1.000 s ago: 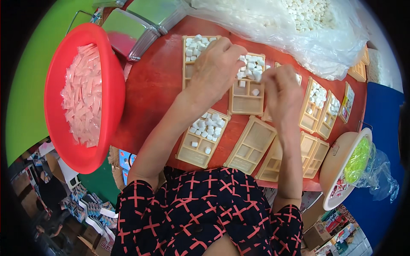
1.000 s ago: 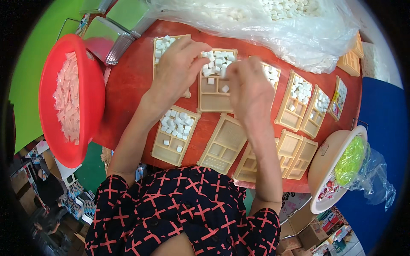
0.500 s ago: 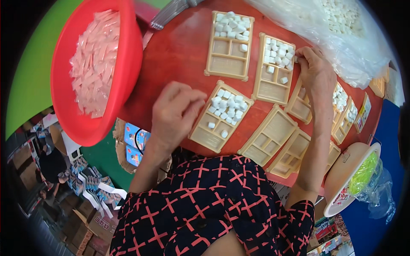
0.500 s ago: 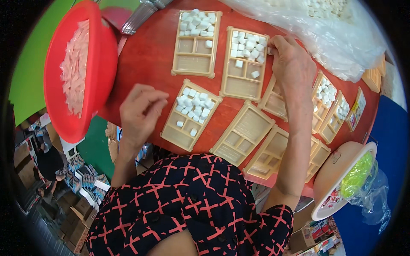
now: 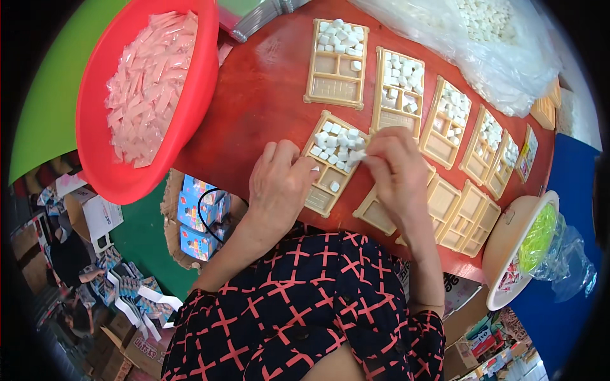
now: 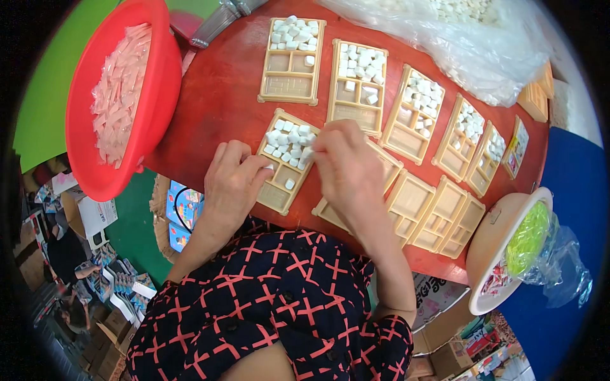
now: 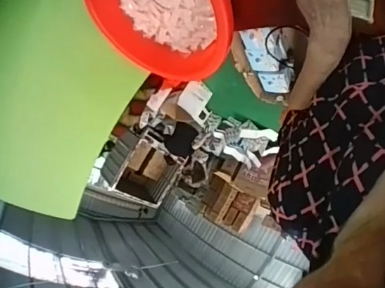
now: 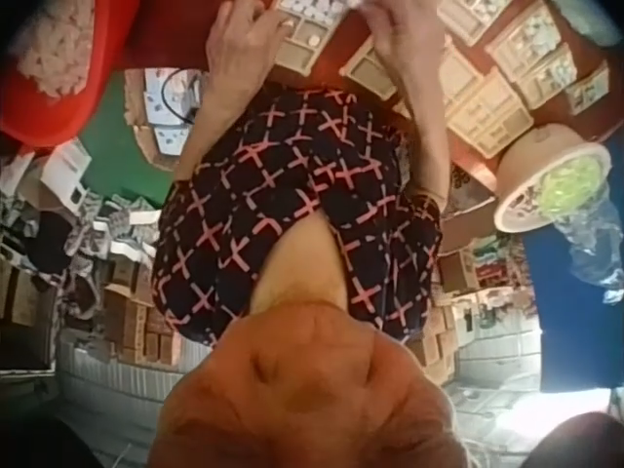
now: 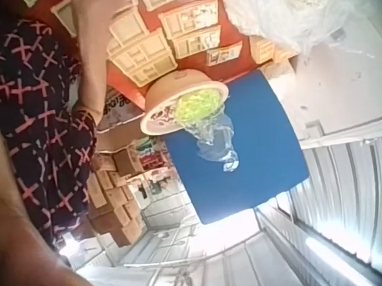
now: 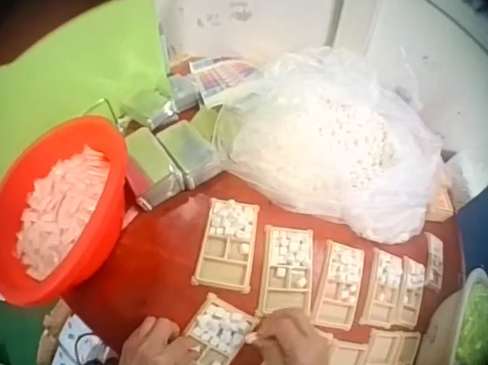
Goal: Packaging small white cubes and various colored packets into partitioned plastic trays.
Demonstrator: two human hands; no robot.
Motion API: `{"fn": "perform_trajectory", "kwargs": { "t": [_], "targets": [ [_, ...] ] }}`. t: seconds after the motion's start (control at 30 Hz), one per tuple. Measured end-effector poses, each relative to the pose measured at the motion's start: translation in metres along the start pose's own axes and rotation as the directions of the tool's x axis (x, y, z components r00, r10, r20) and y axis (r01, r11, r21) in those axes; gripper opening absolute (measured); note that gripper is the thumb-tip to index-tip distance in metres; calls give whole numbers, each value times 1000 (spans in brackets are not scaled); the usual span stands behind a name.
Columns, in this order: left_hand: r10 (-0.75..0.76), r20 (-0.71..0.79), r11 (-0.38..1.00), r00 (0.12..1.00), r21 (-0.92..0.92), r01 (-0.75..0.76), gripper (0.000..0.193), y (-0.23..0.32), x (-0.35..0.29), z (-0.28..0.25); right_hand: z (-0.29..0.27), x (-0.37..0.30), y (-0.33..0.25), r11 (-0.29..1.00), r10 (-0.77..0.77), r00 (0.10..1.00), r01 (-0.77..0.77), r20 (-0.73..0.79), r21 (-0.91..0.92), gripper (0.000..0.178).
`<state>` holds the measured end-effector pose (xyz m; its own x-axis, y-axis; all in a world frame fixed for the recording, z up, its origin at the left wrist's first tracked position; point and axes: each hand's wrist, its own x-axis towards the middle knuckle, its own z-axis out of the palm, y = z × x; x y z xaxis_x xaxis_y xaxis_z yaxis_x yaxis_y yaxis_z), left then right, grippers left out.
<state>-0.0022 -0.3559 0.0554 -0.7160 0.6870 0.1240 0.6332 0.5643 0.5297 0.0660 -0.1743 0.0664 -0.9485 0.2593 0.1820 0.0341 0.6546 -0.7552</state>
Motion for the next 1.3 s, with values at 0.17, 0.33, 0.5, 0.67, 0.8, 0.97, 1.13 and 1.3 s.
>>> {"fn": "perform_trajectory", "kwargs": {
  "t": [0.17, 0.33, 0.5, 0.67, 0.8, 0.97, 1.13, 1.3],
  "targets": [
    [16, -64, 992, 998, -124, -24, 19, 4, 8, -8, 7, -7, -5, 997, 7, 997, -13, -73, -71, 12],
    [48, -203, 989, 978, -125, -74, 18, 5, 22, 1, -15, -34, 2, 985, 163, 971, -172, -175, -33, 11],
    [250, -32, 963, 968, -94, -252, 16, 6, 2, 9, -25, -49, 6, 979, 167, 960, -189, -226, -78, 13],
    [307, 65, 949, 949, -92, -301, 15, 7, 7, 9, -41, -85, 7, 914, 245, 922, -322, -300, -245, 18],
    [377, 150, 926, 914, -75, -370, 13, 11, 12, 7, -27, -101, 4, 873, 161, 975, -212, -151, -439, 29],
    [372, 72, 925, 926, -114, -362, 18, 17, 16, 5, -24, -91, 9, 937, 117, 982, -157, -145, -311, 32],
    [298, 25, 947, 954, -136, -293, 17, 36, 28, 1, -58, -125, 29, 895, 162, 901, -305, -402, -324, 31],
    [436, 14, 875, 900, -240, -421, 19, 51, 47, 35, -78, -160, 38, 826, 283, 797, -485, -533, -286, 25]
  ]
}}
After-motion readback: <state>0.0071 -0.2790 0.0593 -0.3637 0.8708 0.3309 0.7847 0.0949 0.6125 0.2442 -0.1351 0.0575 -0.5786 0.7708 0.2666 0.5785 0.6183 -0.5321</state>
